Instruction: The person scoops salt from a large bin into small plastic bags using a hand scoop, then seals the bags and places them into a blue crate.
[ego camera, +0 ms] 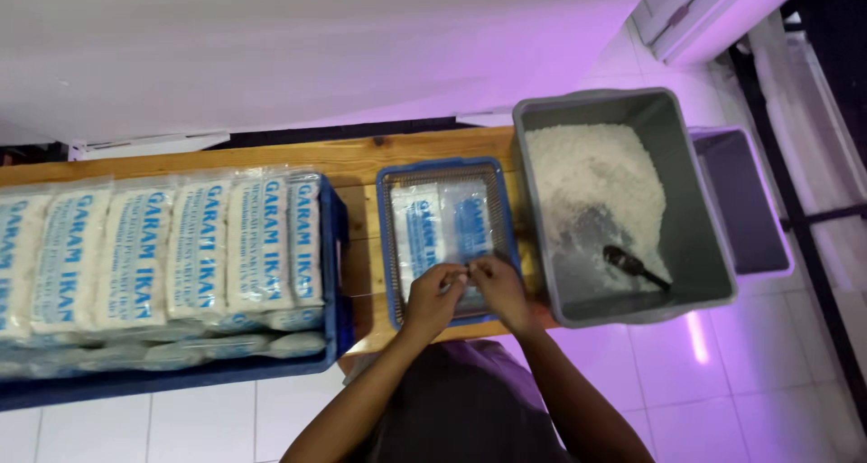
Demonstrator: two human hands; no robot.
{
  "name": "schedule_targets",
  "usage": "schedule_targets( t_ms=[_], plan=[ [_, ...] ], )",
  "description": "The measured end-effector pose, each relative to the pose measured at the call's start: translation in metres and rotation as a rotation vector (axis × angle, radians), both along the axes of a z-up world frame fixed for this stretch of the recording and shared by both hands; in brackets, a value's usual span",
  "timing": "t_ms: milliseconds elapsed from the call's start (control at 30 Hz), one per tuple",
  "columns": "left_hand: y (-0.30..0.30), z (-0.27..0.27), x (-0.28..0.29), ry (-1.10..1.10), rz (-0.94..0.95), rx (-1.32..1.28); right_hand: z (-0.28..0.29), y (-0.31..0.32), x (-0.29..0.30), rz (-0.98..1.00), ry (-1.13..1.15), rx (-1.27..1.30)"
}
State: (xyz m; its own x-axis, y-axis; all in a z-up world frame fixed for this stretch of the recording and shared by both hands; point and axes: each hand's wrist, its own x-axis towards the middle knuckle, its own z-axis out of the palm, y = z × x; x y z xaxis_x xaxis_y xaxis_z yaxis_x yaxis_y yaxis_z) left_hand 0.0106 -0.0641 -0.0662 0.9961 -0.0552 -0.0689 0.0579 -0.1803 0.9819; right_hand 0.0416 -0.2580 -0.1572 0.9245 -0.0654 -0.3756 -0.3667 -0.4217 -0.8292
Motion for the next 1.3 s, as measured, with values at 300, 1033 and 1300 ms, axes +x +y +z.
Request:
schedule_targets(
  t_ms=[300, 1033, 1300],
  plan=[
    [-0.019, -0.036, -0.011, 0.210, 0.080, 0.139, 0.048, 0.020, 0.007, 0.698, -0.057, -0.703],
    [-0.039, -0.055, 0.009, 0.765, 0.180, -0.704, 0.078, 0.003, -0.021, 0.339, -0.417, -0.696],
    [-0.054, -0.025, 0.040, 0.788, 0.236, -1.184, 0.143, -0.022, -0.062, 0.534, -0.670, -0.258]
  ],
)
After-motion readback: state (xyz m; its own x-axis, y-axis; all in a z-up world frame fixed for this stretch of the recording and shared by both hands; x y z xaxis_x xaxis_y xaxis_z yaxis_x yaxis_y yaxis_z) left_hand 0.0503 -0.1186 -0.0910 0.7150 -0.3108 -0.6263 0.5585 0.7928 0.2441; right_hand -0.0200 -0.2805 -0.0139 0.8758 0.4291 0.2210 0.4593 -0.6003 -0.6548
